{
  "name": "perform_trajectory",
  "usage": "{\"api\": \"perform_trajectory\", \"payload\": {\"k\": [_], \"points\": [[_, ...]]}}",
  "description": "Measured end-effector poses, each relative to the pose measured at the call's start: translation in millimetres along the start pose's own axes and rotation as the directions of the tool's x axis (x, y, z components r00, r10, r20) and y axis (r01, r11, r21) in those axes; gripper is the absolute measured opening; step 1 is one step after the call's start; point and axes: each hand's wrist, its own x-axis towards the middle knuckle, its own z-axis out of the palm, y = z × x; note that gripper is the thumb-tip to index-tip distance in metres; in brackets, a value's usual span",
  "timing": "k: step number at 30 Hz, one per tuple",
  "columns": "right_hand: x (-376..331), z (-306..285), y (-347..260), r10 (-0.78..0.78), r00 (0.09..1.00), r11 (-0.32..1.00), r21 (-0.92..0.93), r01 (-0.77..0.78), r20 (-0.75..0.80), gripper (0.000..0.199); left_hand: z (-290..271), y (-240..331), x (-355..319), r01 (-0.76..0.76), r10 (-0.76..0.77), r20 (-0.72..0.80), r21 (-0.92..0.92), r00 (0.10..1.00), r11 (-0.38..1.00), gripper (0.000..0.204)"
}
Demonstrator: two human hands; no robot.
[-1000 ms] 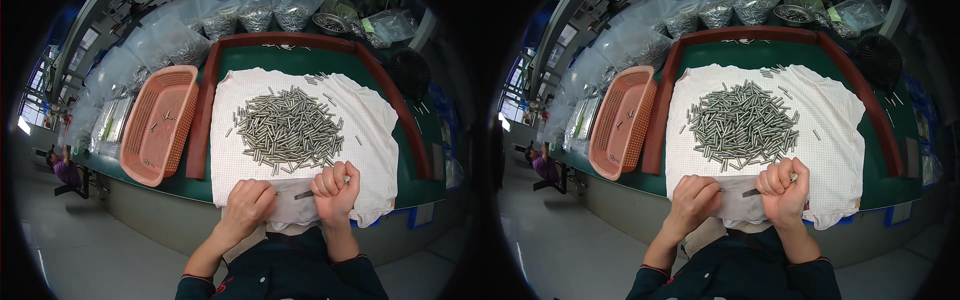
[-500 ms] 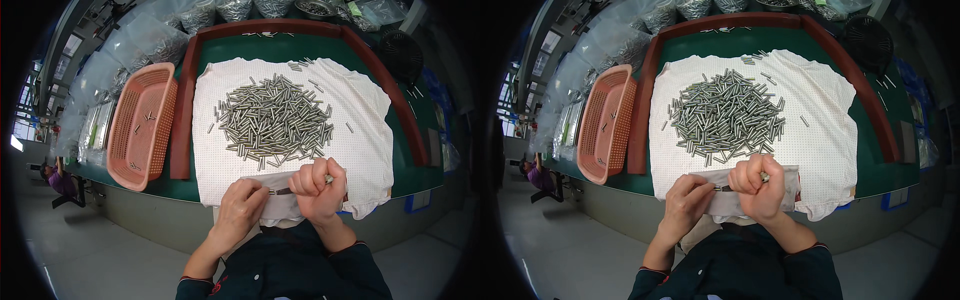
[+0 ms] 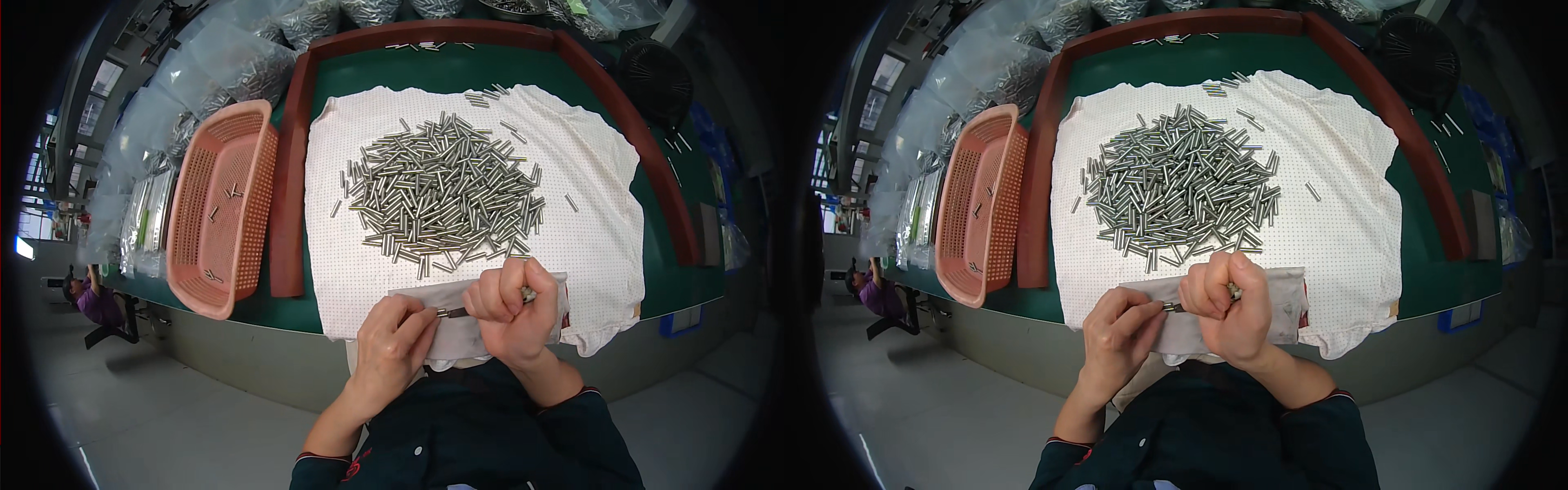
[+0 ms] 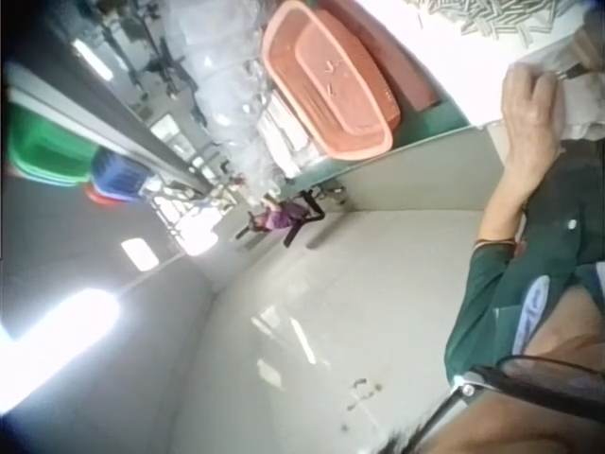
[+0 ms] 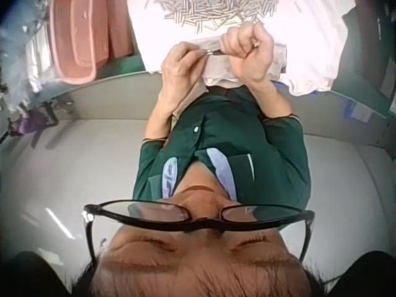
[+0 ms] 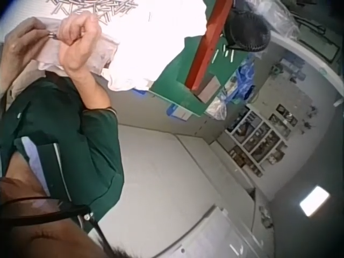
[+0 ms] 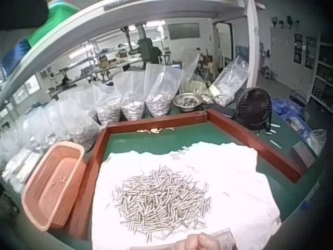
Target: Inspecting and cleaning small metal pins on a workbench tray using a cloth.
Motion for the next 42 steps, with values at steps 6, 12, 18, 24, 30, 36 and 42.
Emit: {"api": "perform_trajectory", "payload": {"k": [6, 12, 18, 24, 30, 36, 42], "points": [[-1.4, 1.2, 5.4, -0.045, 0.999, 0.997, -0.061, 0.046, 0.004, 0.041, -0.7, -1.4, 3.1, 0.014, -0.014, -0.003, 0.005, 1.0, 1.0, 0.015], [-4.7, 16.8, 12.3, -0.104, 0.991, 0.944, -0.306, 0.124, 0.078, 0.041, -0.1, -5.0, 3.3, 0.005, -0.004, 0.01, -0.053, 1.0, 0.999, 0.017], [-3.8, 22.8, 19.7, -0.146, 0.978, 0.851, -0.486, 0.202, 0.15, 0.042, -0.6, -6.9, 3.4, -0.024, 0.024, -0.004, -0.065, 1.0, 0.998, 0.019], [3.5, 14.4, 5.5, -0.022, 0.999, 0.909, -0.416, 0.03, 0.024, 0.041, -4.0, -1.5, 5.7, -0.005, 0.008, 0.066, -0.052, 0.998, 0.999, 0.014], [0.6, -4.5, -17.3, -0.092, 0.994, 0.994, -0.055, 0.089, -0.058, 0.043, -7.0, -0.2, 3.6, -0.012, 0.013, 0.062, -0.007, 0.998, 1.0, 0.012], [-2.9, -14.8, -20.4, -0.045, 0.987, 0.997, 0.059, 0.054, -0.153, 0.04, -12.9, -5.3, 5.1, 0.038, -0.029, 0.083, -0.105, 0.996, 0.994, 0.012], [-6.4, -17.6, -20.4, -0.036, 0.982, 0.995, 0.08, 0.051, -0.185, 0.04, -18.9, 5.9, 12.0, -0.018, 0.026, 0.132, -0.062, 0.991, 0.998, 0.015]]}}
